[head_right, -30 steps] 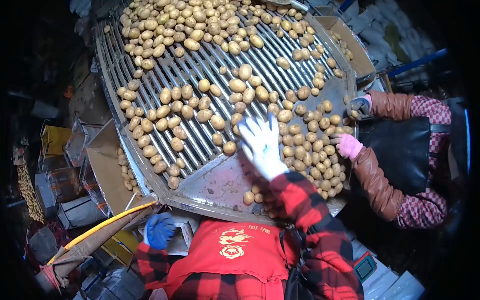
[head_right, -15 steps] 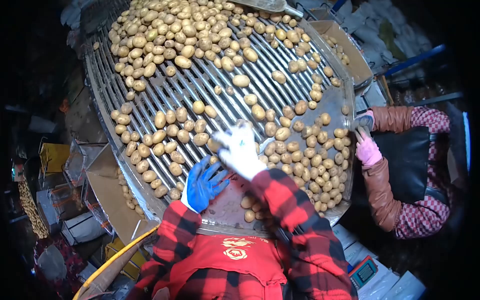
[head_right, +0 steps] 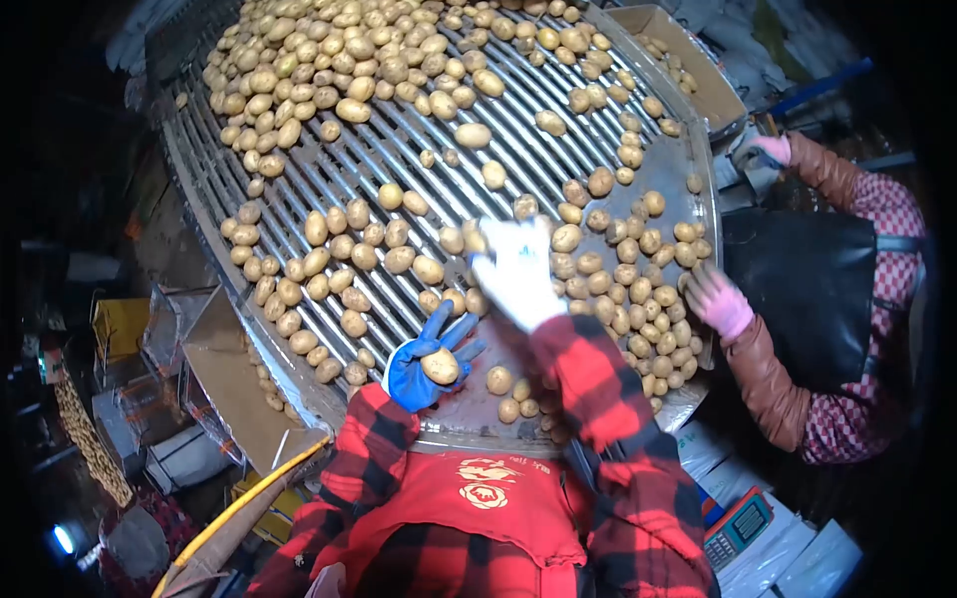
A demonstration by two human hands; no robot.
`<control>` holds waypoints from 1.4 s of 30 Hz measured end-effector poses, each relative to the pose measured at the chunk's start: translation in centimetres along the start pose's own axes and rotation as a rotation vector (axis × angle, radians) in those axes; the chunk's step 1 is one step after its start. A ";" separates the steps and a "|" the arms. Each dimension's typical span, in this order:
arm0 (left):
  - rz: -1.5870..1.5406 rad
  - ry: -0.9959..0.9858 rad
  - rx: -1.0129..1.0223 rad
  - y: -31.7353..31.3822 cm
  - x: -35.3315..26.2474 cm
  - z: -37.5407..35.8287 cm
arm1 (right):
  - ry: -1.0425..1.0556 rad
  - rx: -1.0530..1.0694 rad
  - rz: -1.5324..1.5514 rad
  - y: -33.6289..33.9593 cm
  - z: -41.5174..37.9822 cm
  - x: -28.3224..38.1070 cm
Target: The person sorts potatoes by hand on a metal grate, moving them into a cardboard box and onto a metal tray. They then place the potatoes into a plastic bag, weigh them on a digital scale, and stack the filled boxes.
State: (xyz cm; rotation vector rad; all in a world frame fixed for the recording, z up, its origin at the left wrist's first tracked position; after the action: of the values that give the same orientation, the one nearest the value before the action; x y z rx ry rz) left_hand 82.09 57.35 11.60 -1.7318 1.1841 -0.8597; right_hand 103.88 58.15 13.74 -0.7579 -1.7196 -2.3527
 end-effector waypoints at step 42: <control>1.774 -0.993 -0.833 5.5 -3.5 -8.3 | 0.055 0.163 -0.187 0.8 -14.8 -0.7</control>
State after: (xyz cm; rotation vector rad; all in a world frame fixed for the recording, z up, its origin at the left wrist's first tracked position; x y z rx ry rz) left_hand 71.71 57.39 9.65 -0.6481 1.6681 1.4866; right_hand 100.11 44.07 10.79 -0.5223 -2.0071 -2.2845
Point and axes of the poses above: each hand's wrist, its own z-axis towards the middle knuckle, its own y-axis out of the back of the hand, x = y × z, the point moved 2 cm from there along z, towards the middle knuckle, and after that the axes turned 3 degrees about -z, right-handed, at the moved point
